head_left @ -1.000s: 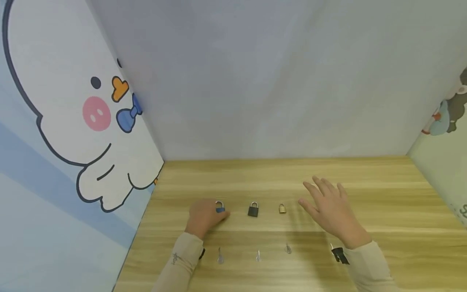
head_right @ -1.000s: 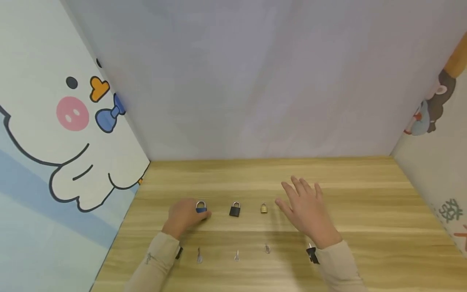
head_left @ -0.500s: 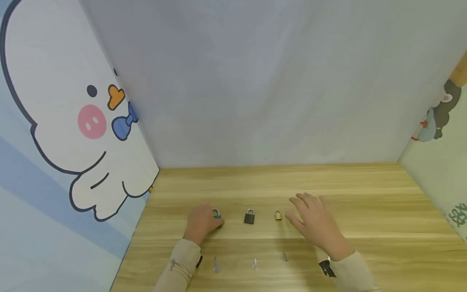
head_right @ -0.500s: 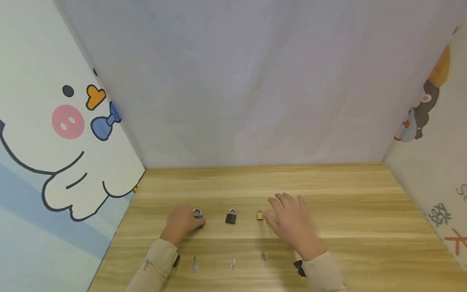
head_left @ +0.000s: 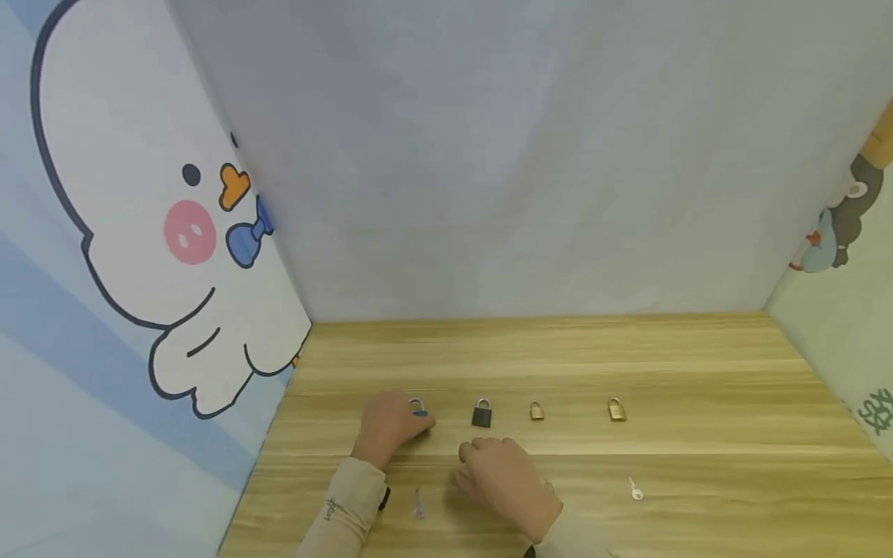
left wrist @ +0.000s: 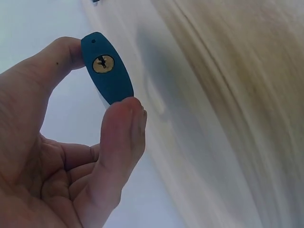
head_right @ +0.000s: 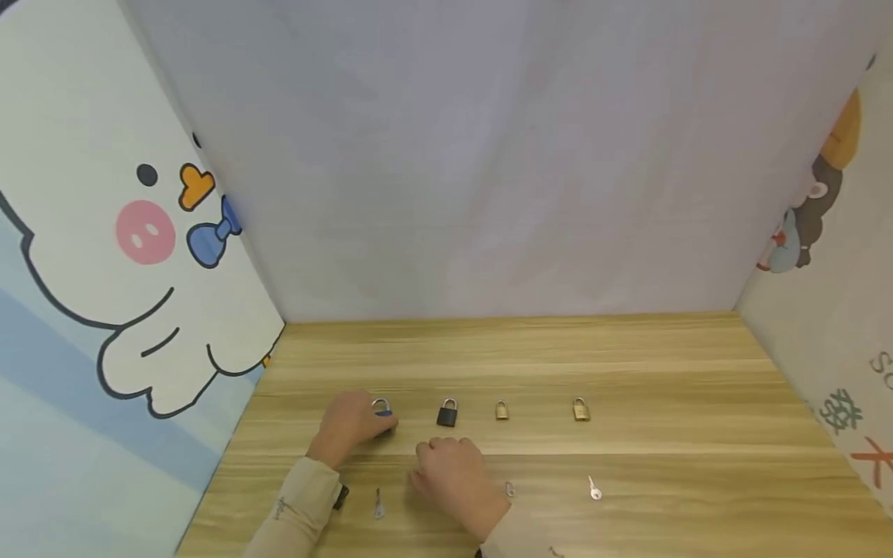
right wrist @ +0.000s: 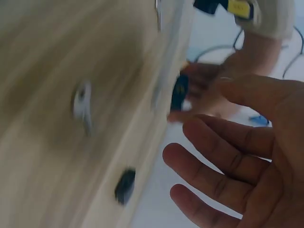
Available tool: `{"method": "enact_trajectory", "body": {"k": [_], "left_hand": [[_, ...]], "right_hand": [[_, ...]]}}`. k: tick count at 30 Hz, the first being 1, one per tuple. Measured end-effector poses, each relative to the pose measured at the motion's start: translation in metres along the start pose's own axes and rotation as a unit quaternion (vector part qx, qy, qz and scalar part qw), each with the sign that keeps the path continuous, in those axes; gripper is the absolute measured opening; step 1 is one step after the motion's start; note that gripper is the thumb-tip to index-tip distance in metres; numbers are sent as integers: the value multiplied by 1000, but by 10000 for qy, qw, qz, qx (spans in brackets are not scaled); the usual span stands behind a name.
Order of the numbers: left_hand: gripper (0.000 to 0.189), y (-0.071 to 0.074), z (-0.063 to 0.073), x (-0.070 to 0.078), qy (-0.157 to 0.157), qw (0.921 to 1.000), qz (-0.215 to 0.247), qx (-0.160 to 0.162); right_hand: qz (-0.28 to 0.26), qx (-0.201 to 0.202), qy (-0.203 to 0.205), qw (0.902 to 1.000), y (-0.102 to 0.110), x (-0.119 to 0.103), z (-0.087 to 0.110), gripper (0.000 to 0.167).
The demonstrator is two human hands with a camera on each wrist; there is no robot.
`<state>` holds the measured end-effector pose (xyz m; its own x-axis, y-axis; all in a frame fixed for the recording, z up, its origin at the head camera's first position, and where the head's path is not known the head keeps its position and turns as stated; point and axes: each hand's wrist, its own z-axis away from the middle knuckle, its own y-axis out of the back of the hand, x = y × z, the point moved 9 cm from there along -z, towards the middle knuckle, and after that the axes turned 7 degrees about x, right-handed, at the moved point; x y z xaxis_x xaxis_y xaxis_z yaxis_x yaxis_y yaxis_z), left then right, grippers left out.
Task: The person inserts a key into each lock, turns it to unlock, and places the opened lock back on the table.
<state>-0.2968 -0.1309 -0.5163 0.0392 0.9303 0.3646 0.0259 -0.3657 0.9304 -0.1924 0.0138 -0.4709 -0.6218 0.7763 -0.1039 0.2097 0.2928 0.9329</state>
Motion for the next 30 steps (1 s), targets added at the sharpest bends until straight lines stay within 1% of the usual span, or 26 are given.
{"method": "enact_trajectory", "body": {"k": [1,3,6,9,11,13,15,17,20,23,26,28,30], "left_hand": [[54,0,0,2,-11,10000,14,-26],[54,1,0,5,-43,9999,50,-76],[53,5,1,13,-184,9997,134,-33],[52,9,1,20,-302,9994,194,10],[51,10,2,21,-265,9995,176,-44],[50,11,2,22,-234,9996,151,-72],[49,11,3,21,-199,9997,105,-114],[49,12,3,21,-184,9997,77,-146],[50,10,2,20,-206,9996,40,-173],[50,9,3,18,-173,9996,71,-198],[47,8,4,16,-159,9996,139,-201],[45,6,6,14,-159,9995,201,-197],[45,5,7,13,-174,9994,222,-181]], "right_hand": [[-2,-96,1,10000,-5,-5,-2,21],[-49,-300,-124,9995,-16,-12,-4,22],[-154,-538,-336,9979,-31,-17,-6,24],[-187,-576,-425,9973,-41,-23,-7,23],[-254,-564,-477,9969,-46,-28,-8,22],[-202,-585,-505,9968,-52,-34,-9,21],[-96,-617,-564,9965,-57,-40,-10,19],[152,-696,-582,9958,-61,-46,-10,18],[475,-735,-537,9947,-64,-53,-10,14],[647,-753,-441,9941,-67,-57,-10,13],[486,-798,-502,9944,-69,-57,-11,17],[61,-939,-660,9934,-72,-54,-11,19],[-588,-1105,-897,9881,-75,-51,-10,19]]}}
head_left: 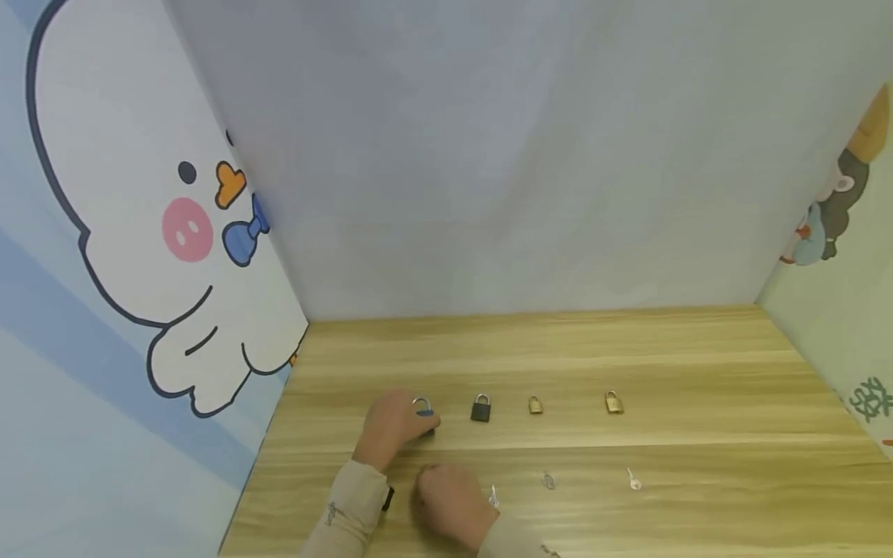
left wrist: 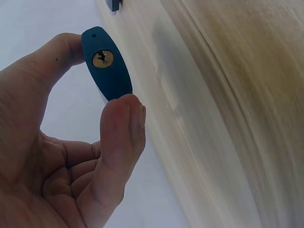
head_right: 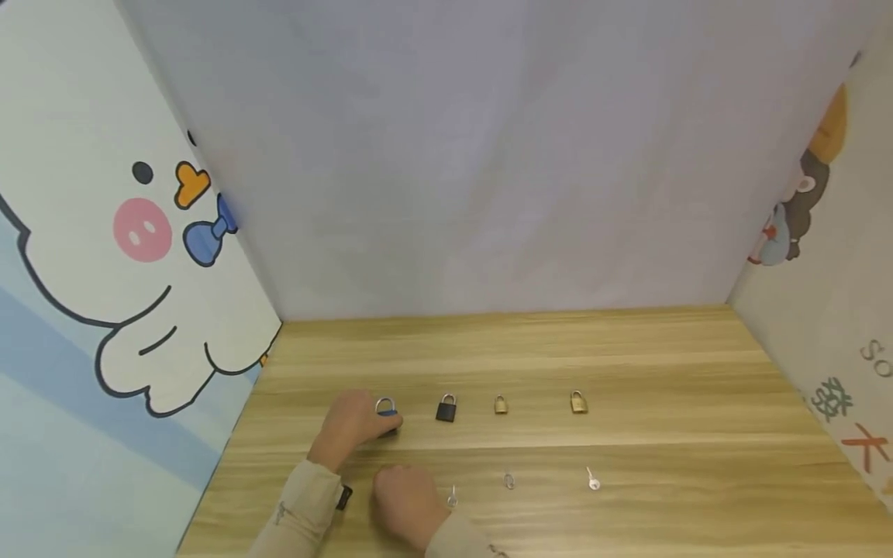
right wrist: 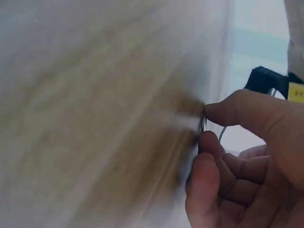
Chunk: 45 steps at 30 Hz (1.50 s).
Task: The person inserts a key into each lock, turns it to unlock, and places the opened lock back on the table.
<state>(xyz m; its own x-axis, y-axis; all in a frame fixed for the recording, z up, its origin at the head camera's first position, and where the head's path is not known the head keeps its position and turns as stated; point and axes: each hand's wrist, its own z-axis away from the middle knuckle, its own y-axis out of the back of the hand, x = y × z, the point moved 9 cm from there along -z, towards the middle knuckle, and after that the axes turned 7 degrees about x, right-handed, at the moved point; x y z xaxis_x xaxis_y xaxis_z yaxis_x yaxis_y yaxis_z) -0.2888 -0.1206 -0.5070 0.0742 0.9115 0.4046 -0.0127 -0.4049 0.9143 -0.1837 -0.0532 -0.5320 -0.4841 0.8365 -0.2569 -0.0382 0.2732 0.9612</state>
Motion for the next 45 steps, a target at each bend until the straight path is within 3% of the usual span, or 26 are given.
{"method": "enact_trajectory", "body": {"k": [4,10,12,16,19,21,26,37,45], "left_hand": [[51,-1,2,1,-20,10000,28,14],[54,-2,0,3,-70,10000,18,-13],[55,-2,-1,4,-90,10000,22,-29],[55,-2,-2,4,-53,9999,113,-69],[52,-1,1,3,12,9997,242,-70],[51,0,2,3,34,9994,330,-74],[49,4,3,7,-20,9986,521,-50],[49,12,6,17,-145,9985,535,-3],[47,14,12,27,-266,9983,516,86]], "right_hand": [[-1324,-368,-209,9903,-4,9,0,25],[-2516,-505,-396,9657,-5,21,1,18],[-3054,-420,-483,9501,-4,27,0,12],[-4203,-20,-809,9038,-3,42,-1,6],[-4706,495,-1049,8747,0,52,0,3],[-4842,878,-1146,8630,4,57,-1,5],[-4894,1387,-1350,8503,11,68,-1,8],[-5084,1520,-1527,8337,14,69,-2,8],[-5324,1805,-1845,8062,15,77,-2,10]]}}
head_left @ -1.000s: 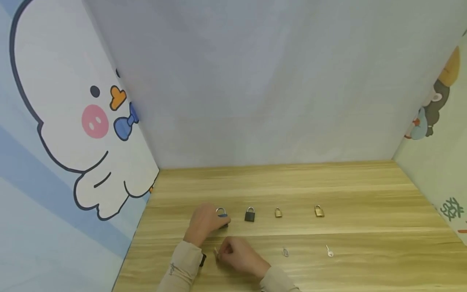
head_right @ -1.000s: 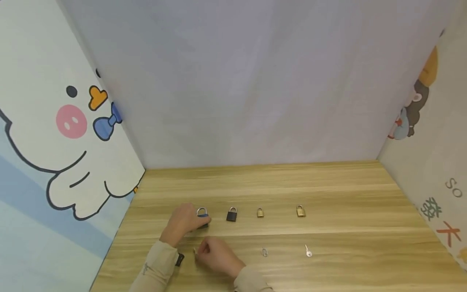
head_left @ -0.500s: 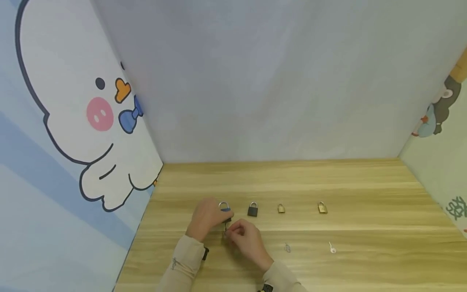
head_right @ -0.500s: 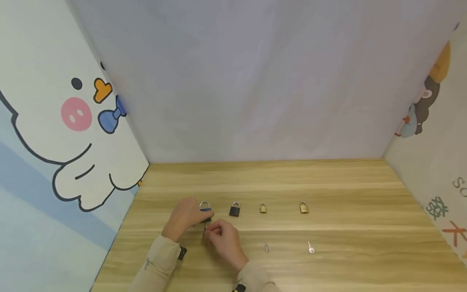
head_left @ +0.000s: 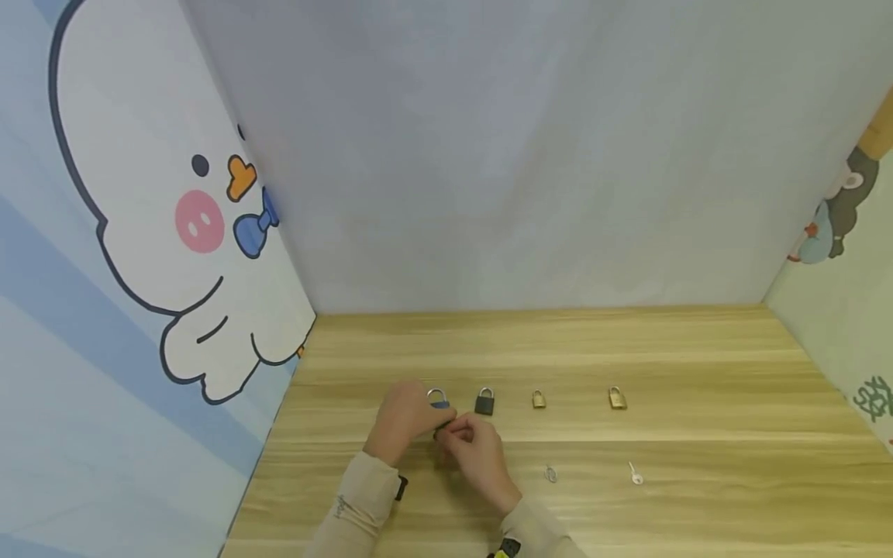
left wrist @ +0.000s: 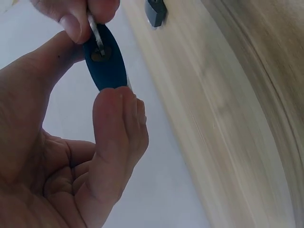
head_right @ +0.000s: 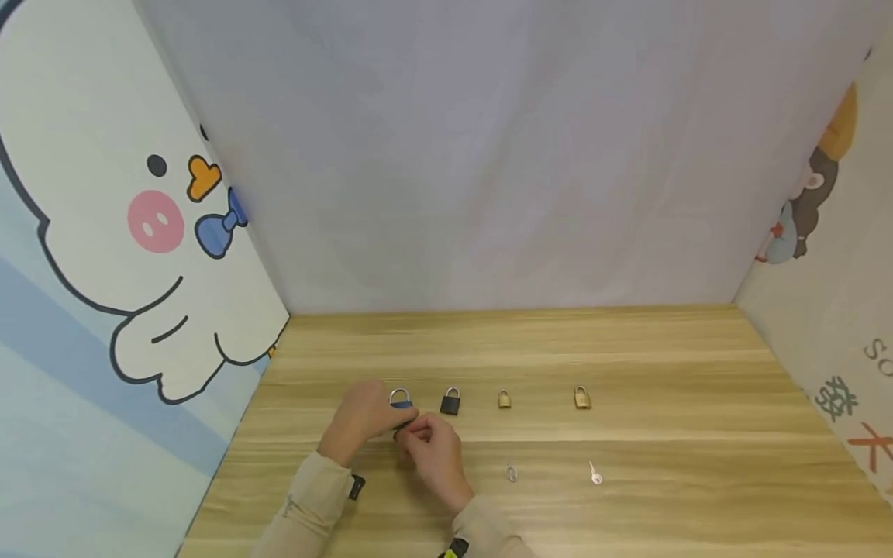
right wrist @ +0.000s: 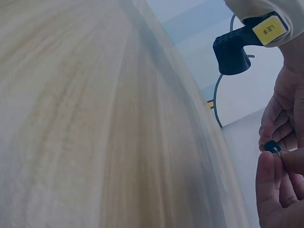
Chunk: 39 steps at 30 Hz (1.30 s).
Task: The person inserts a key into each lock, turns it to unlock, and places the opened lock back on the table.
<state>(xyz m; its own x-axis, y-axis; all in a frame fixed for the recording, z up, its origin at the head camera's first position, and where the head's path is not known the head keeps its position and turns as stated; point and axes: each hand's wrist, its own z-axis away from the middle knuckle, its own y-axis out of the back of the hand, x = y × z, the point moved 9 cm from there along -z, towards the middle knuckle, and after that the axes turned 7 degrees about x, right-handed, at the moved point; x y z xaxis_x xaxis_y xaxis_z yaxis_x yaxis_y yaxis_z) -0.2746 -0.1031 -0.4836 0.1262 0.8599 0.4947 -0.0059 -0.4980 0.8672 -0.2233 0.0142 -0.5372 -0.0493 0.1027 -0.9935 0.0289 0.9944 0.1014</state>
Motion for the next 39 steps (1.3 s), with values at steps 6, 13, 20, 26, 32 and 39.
{"method": "enact_trajectory", "body": {"k": [6,13,20,26,32,39], "left_hand": [[45,1,1,2,213,9998,1,-34],[46,2,1,-1,274,9996,-45,-80],[40,4,1,-2,201,9998,-28,4],[38,11,2,2,31,9999,106,68],[40,13,3,3,-21,9999,114,82],[46,15,4,-2,105,9999,52,122]], "right_hand": [[-407,165,-205,9988,3,-1,-1,15],[-613,-181,-338,9974,-8,7,2,22],[-1777,-563,-1021,9771,-26,18,6,28],[-3009,-679,-1719,9356,-37,25,11,17],[-3517,-790,-2091,9090,-43,28,14,13],[-3616,-864,-2253,9006,-46,26,17,12]]}}
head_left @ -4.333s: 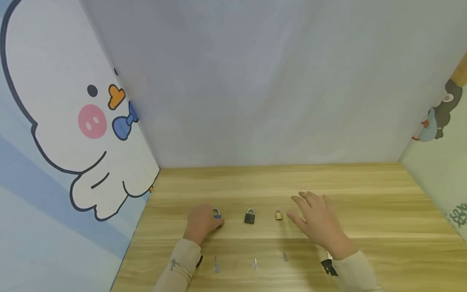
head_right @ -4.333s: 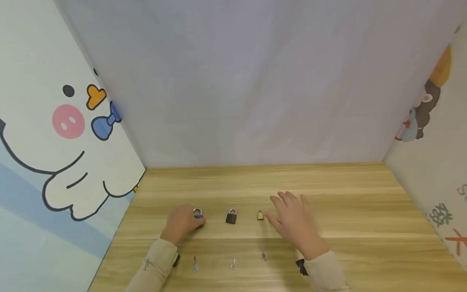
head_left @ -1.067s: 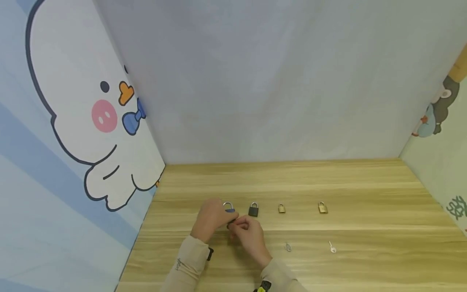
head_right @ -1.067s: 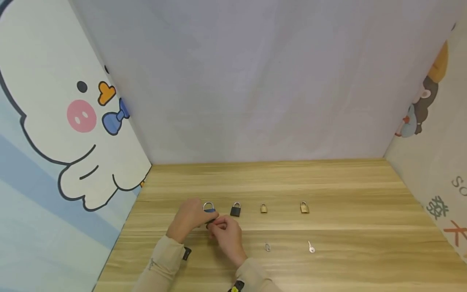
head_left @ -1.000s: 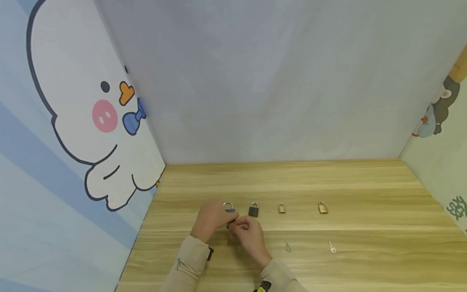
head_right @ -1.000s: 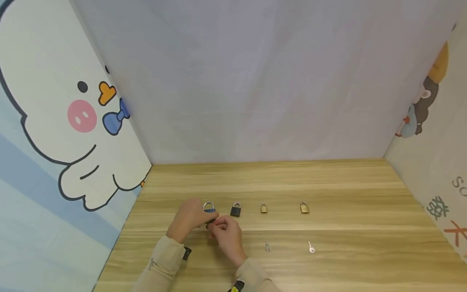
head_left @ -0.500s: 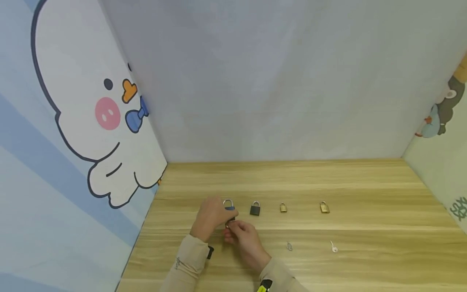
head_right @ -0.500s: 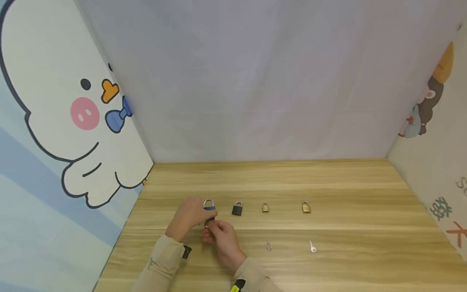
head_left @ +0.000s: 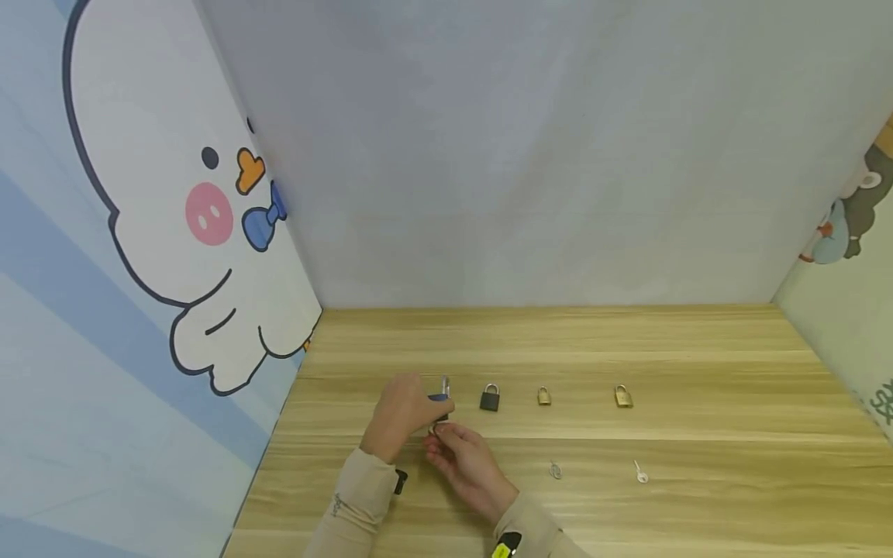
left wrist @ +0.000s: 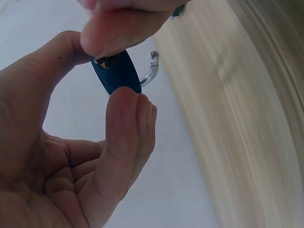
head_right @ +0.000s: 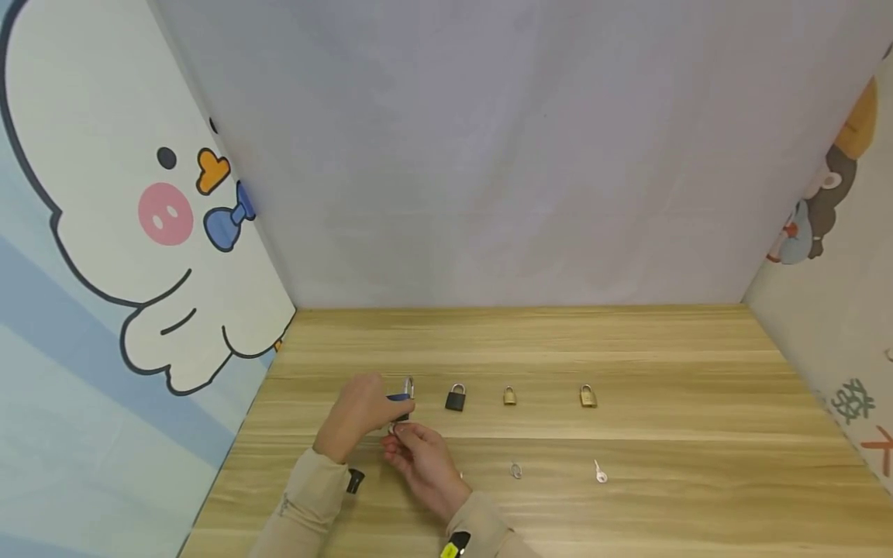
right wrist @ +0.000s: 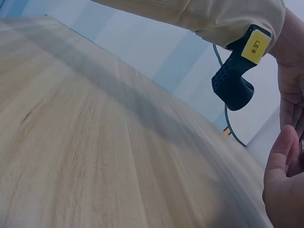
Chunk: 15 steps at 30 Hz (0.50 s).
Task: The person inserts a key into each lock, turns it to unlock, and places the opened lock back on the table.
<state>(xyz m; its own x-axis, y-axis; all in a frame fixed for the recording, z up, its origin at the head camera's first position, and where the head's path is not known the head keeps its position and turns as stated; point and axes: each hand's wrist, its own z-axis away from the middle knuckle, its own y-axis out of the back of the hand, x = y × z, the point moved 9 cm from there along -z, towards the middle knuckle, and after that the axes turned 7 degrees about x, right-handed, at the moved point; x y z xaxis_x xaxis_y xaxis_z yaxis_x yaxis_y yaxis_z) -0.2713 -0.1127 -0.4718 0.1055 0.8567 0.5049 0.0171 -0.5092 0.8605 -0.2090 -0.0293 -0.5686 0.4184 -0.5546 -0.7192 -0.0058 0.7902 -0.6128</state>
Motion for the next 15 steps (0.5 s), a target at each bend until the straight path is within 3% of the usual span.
{"method": "enact_trajectory", "body": {"k": [7,11,13,15], "left_hand": [[47,1,1,0,-119,9999,45,107],[47,1,1,-1,-88,9998,69,146],[47,2,1,-1,-81,9999,6,144],[47,3,1,0,-115,9998,-59,157]], "right_hand": [[818,-41,194,9965,4,-5,1,21],[1605,-94,631,9850,7,-15,1,23],[2248,-119,1029,9689,7,-23,2,22],[3132,-103,1595,9361,6,-34,6,18]]}}
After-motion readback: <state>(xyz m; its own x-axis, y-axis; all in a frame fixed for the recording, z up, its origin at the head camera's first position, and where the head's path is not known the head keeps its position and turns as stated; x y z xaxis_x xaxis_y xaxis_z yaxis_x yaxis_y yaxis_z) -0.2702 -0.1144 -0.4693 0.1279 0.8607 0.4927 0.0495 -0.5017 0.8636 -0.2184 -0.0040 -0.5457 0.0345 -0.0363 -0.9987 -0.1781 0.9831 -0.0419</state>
